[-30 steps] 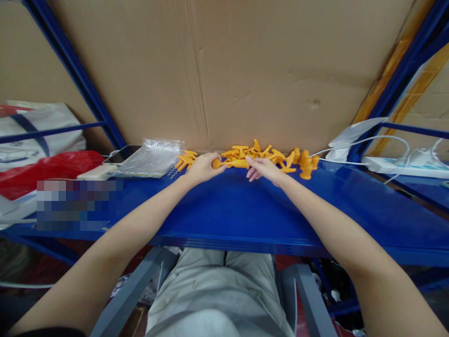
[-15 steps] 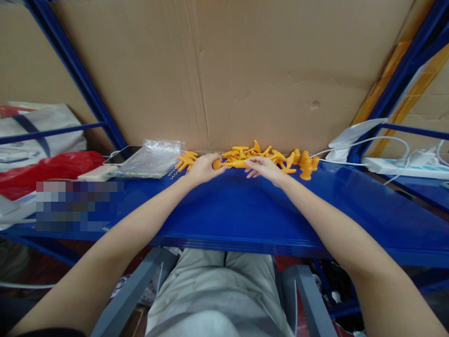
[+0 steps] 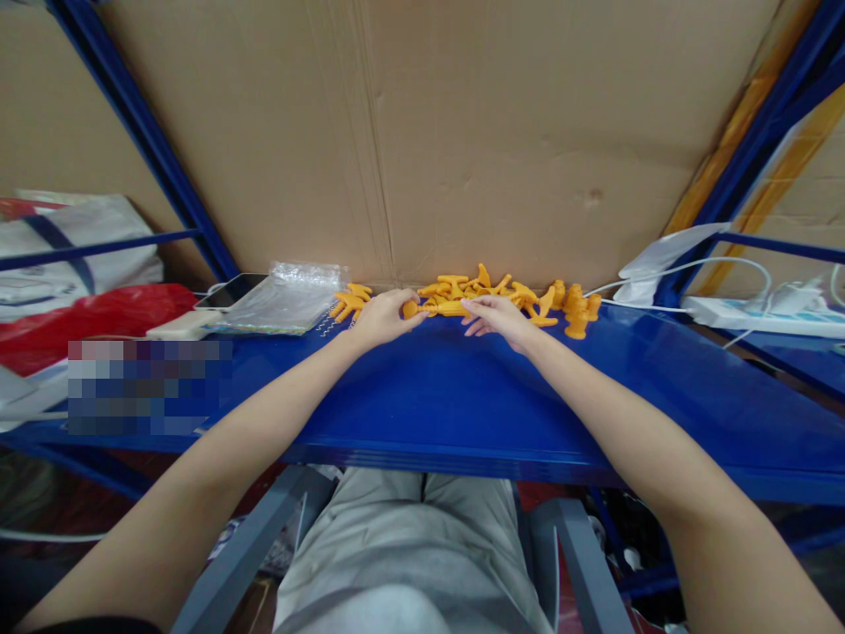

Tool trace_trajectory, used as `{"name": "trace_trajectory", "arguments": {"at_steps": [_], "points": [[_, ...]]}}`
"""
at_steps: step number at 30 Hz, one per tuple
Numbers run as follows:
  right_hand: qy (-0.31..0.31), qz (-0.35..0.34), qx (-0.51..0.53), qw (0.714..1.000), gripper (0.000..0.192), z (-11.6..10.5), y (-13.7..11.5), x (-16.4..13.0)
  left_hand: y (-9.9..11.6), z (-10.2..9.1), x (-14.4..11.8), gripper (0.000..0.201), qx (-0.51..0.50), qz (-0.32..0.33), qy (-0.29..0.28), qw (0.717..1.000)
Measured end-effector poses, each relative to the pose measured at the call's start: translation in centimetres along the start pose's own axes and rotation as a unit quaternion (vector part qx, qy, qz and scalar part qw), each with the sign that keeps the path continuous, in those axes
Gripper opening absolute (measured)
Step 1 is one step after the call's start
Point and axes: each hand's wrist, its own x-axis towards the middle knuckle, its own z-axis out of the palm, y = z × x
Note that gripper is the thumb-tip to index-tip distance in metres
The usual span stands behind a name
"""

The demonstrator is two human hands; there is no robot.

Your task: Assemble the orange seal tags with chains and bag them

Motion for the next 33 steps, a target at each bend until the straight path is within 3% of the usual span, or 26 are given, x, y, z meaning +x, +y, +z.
{"name": "trace_trajectory", "arguments": {"at_steps": [6, 12, 19, 22, 26, 29, 33], "points": [[0.018, 0.058, 0.101, 0.993, 0.022, 0.2, -0.5, 0.0, 0.3, -0.4, -0.1, 0.034, -0.016, 0.015, -0.013, 1.000], [0.047, 0.110, 0.160, 0.980, 0.024, -0.2, -0.6, 0.4, 0.2, -0.7, 0.0, 0.041, -0.022, -0.015, -0.034, 0.999], [0.083, 0.104, 0.172, 0.976, 0.024, -0.4, -0.6, 0.7, -3.2, 0.1, 0.6, 0.029, 0.019, -0.073, -0.047, 0.996], [0.106, 0.085, 0.177, 0.975, 0.024, -0.5, -0.8, 0.8, -5.5, 0.9, 0.6, 0.028, 0.059, -0.095, -0.081, 0.990], [0.141, 0.027, 0.180, 0.973, 0.015, -0.9, -1.0, 1.3, -7.8, 1.6, 0.4, 0.039, 0.107, -0.122, -0.172, 0.972], [0.163, -0.026, 0.159, 0.973, 0.015, -1.2, -1.1, 2.2, -8.2, 1.6, 0.4, 0.040, 0.091, -0.125, -0.225, 0.962], [0.182, -0.078, 0.069, 0.978, 0.024, -0.8, -1.4, 3.9, -7.5, 1.1, 0.3, 0.034, 0.094, -0.147, -0.222, 0.960]]}}
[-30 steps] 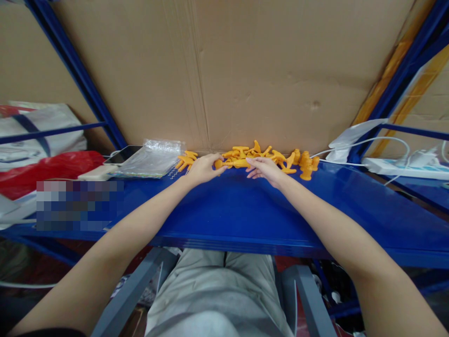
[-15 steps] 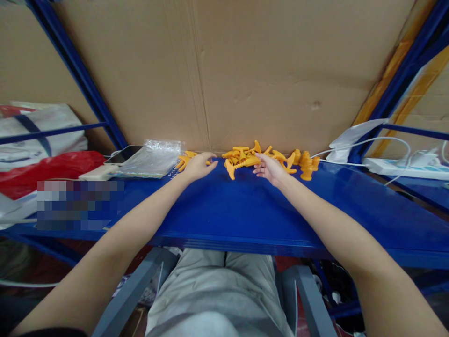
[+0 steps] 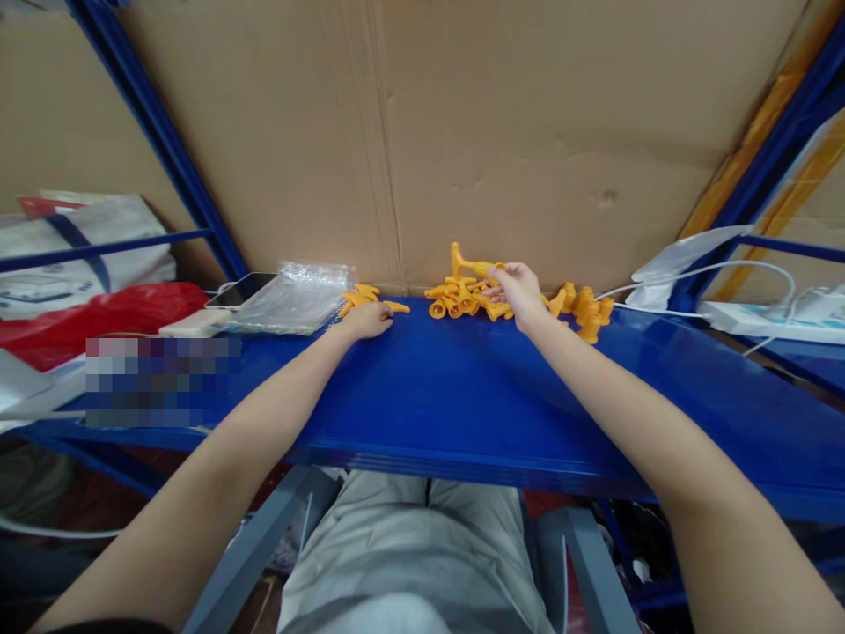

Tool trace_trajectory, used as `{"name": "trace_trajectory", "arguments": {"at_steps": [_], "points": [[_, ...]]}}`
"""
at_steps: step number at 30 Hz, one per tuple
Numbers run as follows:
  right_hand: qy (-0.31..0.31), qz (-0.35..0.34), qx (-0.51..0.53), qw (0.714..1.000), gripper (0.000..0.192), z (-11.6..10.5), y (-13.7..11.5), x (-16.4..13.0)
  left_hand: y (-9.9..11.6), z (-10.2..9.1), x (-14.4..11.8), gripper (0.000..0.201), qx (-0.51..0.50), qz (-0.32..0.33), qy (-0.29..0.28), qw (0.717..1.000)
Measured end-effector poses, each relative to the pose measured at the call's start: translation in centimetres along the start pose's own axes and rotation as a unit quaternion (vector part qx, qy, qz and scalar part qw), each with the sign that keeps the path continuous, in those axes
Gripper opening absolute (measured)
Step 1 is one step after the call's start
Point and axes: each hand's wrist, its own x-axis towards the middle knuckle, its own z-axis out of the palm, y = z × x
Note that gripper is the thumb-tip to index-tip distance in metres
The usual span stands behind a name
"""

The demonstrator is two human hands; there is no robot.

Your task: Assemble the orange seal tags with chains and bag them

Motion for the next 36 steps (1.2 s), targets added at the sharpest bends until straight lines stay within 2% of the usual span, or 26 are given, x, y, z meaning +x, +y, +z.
{"name": "trace_trajectory", "arguments": {"at_steps": [3, 5, 7, 10, 15, 18, 25, 30, 36], "points": [[-0.008, -0.083, -0.121, 0.989, 0.026, 1.1, 0.1, 0.7, 0.7, -0.4, -0.5, 0.031, 0.003, -0.016, 0.034, 0.999], [-0.013, -0.156, -0.225, 0.962, 0.026, 1.9, 0.2, 0.9, 1.2, -0.6, -0.8, 0.031, 0.000, -0.020, 0.041, 0.999], [-0.017, -0.205, -0.334, 0.920, 0.028, 2.8, 0.2, 0.9, 1.7, -0.9, -1.0, 0.030, -0.006, -0.016, 0.041, 0.999], [-0.036, -0.236, -0.466, 0.852, 0.032, 4.3, 0.1, 0.6, 2.4, -1.2, -1.3, 0.030, -0.008, -0.009, 0.035, 0.999], [-0.074, -0.284, -0.614, 0.733, 0.036, 6.4, 0.3, 0.1, 3.2, -1.6, -1.7, 0.031, -0.001, -0.002, 0.021, 1.000], [-0.088, -0.276, -0.658, 0.695, 0.038, 7.1, 0.6, 0.0, 3.4, -1.8, -1.9, 0.031, 0.006, 0.006, 0.015, 1.000], [-0.112, -0.291, -0.685, 0.659, 0.038, 7.5, 1.6, -0.2, 3.3, -1.6, -1.7, 0.030, -0.001, 0.015, 0.016, 1.000], [-0.106, -0.270, -0.693, 0.660, 0.042, 7.5, 2.3, -0.5, 3.3, -1.5, -1.6, 0.031, 0.007, 0.020, 0.019, 1.000], [-0.094, -0.258, -0.685, 0.675, 0.042, 7.6, 2.3, -0.4, 3.2, -1.2, -1.4, 0.029, -0.001, 0.026, 0.025, 0.999]]}}
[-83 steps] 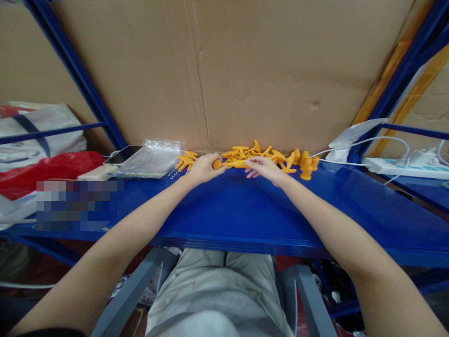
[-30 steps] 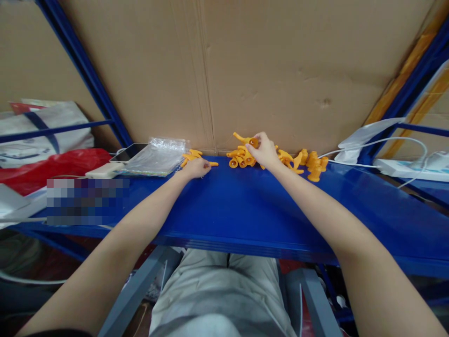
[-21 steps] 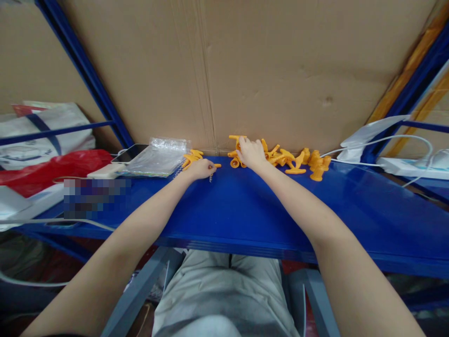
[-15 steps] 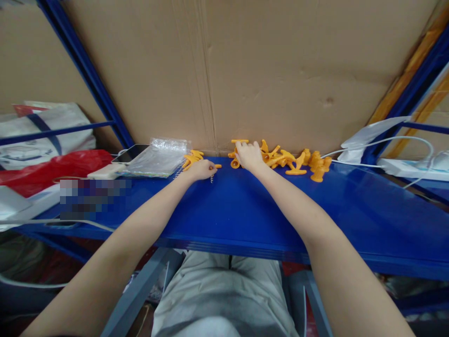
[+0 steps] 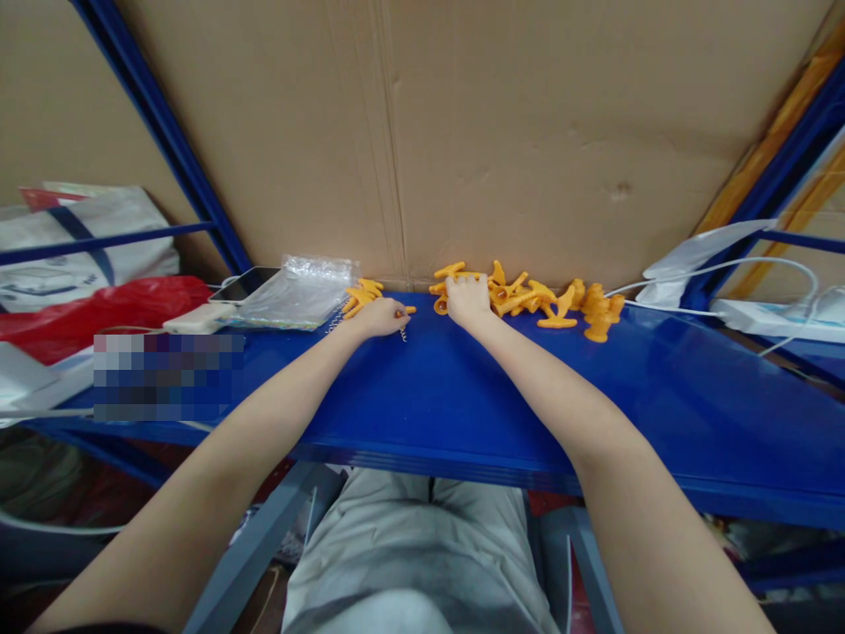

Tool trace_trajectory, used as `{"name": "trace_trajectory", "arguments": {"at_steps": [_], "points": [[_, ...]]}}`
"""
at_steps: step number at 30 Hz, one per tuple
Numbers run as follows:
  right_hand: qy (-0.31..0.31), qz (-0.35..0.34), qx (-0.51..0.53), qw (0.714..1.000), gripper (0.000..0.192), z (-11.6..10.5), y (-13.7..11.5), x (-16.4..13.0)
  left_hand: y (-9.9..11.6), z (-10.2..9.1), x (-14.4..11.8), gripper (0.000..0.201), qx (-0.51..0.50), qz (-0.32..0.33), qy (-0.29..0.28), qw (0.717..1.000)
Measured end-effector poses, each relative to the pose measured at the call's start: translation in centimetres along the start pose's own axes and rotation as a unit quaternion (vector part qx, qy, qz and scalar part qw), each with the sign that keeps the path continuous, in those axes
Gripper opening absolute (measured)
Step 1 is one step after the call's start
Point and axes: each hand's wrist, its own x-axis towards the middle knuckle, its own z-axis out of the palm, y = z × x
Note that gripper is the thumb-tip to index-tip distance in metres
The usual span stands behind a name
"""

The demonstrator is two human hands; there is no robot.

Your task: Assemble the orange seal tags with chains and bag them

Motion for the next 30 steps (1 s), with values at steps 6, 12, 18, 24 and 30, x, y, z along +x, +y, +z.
{"name": "trace_trajectory", "arguments": {"at_steps": [6, 12, 18, 24, 30], "points": [[-0.011, 0.026, 0.026, 0.999, 0.038, -0.7, 0.0, 0.2, -0.1, 0.2, 0.1, 0.029, -0.010, 0.004, -0.002, 1.000], [-0.021, 0.026, 0.013, 0.999, 0.034, -1.2, 0.6, 0.3, -0.2, 0.3, 0.3, 0.029, -0.005, 0.017, -0.002, 1.000], [-0.025, 0.056, 0.042, 0.997, 0.034, -2.6, 2.2, 0.6, -0.4, 0.7, 0.5, 0.025, -0.019, 0.031, 0.015, 0.999], [0.011, 0.078, 0.085, 0.993, 0.034, -4.1, 8.2, 2.4, -0.3, 0.6, 0.5, 0.028, -0.011, 0.029, -0.002, 1.000], [-0.154, 0.074, 0.193, 0.966, 0.024, -7.6, 14.3, 2.3, -0.2, 0.4, 0.4, 0.029, -0.003, 0.032, -0.011, 0.999]]}}
